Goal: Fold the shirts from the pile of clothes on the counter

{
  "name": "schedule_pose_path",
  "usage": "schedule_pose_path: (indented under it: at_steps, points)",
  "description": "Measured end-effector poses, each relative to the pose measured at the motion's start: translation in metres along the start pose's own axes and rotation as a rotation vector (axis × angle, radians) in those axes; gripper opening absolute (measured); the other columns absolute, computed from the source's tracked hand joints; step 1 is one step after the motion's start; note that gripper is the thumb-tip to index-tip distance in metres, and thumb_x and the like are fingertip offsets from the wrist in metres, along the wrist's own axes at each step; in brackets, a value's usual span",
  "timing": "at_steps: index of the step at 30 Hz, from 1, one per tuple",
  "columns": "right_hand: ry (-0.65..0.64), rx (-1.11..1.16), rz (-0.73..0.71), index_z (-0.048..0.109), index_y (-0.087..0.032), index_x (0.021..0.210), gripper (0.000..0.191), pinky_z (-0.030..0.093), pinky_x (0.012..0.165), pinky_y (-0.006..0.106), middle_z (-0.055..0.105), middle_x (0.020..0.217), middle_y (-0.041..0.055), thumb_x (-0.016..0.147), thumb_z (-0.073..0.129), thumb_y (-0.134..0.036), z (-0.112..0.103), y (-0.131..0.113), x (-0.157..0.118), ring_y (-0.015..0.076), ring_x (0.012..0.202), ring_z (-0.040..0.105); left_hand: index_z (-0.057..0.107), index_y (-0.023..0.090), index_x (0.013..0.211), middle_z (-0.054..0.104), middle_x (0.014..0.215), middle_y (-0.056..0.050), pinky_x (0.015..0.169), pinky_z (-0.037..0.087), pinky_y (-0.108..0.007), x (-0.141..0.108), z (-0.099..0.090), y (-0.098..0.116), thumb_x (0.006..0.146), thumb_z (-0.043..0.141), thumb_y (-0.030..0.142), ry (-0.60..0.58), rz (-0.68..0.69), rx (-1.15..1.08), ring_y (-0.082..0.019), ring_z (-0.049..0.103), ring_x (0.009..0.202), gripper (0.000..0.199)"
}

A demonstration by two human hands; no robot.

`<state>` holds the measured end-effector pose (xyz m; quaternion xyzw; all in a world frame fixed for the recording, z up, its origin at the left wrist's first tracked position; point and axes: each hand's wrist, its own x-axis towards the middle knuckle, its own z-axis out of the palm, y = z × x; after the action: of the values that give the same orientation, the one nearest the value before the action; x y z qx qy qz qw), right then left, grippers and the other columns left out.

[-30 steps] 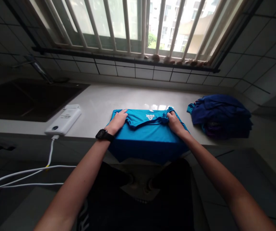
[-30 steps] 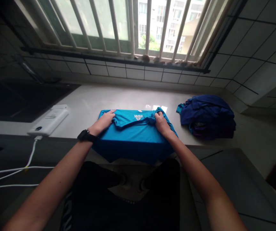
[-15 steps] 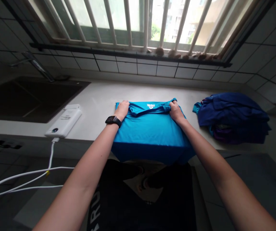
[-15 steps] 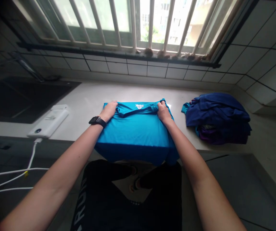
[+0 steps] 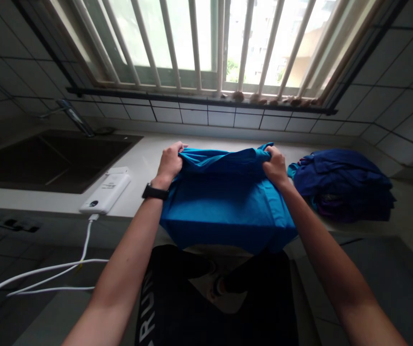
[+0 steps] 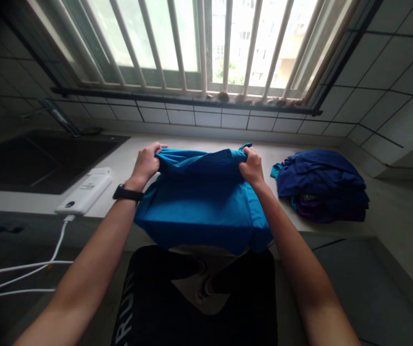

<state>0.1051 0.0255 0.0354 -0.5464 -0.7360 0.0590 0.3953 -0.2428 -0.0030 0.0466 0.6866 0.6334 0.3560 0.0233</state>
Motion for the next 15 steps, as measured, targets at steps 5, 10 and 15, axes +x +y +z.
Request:
schedule_pose_path:
  at_steps: [5,10,15]
  points:
    - [-0.206,0.046,-0.074,0.043,-0.026,0.075,0.018,0.046,0.075,0.035,0.057,0.088,0.0055,0.071,0.048,-0.010,-0.031,0.001,-0.117,0.0240,0.081,0.055,0.067,0.021,0.085,0.063,0.151,-0.010,0.117,0.047,-0.044,-0.111,-0.012,-0.007,0.083,0.043,0.009,-0.289,0.075,0.000,-0.026,0.058,0.138,0.027]
    - [-0.346,-0.106,-0.008,0.055,-0.026,0.087,0.030,0.050,0.081,0.041,0.059,0.098,0.0086,0.069,0.049,-0.003,-0.005,0.017,-0.158,0.0278,0.091,0.058,0.067,0.023,0.089,0.054,0.160,-0.009,0.124,0.034,-0.063,-0.154,0.028,-0.021,0.080,0.040,-0.001,-0.351,0.018,0.187,-0.032,0.040,0.155,0.037]
    - [-0.343,-0.170,0.009,0.057,-0.026,0.095,0.033,0.052,0.084,0.040,0.059,0.104,0.0093,0.074,0.047,-0.003,0.018,0.032,-0.116,0.0266,0.094,0.058,0.070,0.018,0.101,0.046,0.164,-0.017,0.123,0.036,-0.063,-0.108,0.041,-0.017,0.092,0.032,0.003,-0.422,-0.027,0.275,-0.033,0.039,0.155,0.042]
